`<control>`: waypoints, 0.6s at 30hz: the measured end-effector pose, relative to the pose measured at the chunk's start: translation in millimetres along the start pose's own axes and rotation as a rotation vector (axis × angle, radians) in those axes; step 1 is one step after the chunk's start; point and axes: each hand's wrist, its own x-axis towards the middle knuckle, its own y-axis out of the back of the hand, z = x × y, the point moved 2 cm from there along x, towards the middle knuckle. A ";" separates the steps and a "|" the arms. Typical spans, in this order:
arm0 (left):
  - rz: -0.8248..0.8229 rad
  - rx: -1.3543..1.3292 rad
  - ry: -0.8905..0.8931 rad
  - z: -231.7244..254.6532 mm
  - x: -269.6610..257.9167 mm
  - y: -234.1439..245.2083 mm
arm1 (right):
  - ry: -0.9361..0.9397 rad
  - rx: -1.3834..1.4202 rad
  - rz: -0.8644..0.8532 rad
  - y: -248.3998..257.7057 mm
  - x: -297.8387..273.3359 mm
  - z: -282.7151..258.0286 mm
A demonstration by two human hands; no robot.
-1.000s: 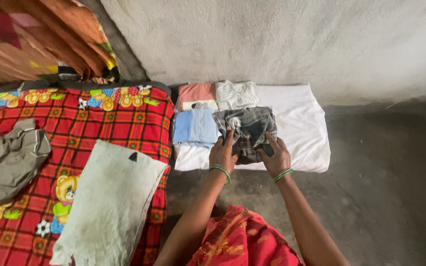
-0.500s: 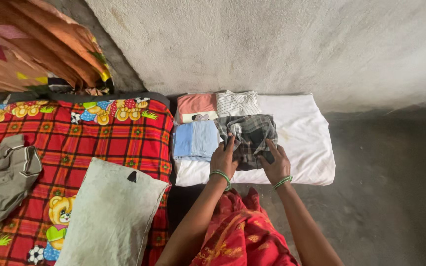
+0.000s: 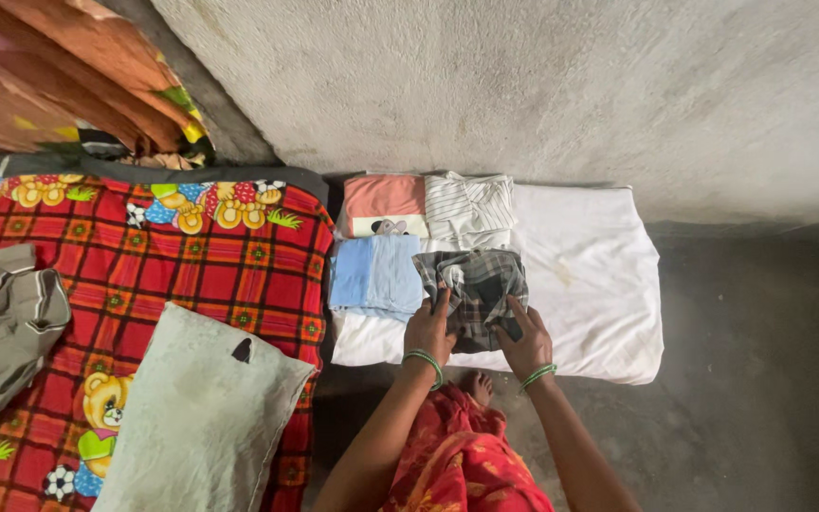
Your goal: The person folds a plaid shirt by smoothing it out on a bed, folding the sleeves inward, and then folding the body of the shirt into a square, before placing it onto a stack of folded garments on a nearby table.
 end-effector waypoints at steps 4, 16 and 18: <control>-0.039 -0.004 0.033 -8.1 8.3 -19.1 | -0.026 0.009 -0.034 -14.1 3.6 21.6; -0.142 -0.011 0.131 -42.7 41.6 -76.6 | -0.134 0.013 -0.173 -58.1 27.3 76.4; -0.154 -0.014 0.155 -51.1 49.0 -88.5 | -0.122 -0.004 -0.176 -66.7 32.0 85.8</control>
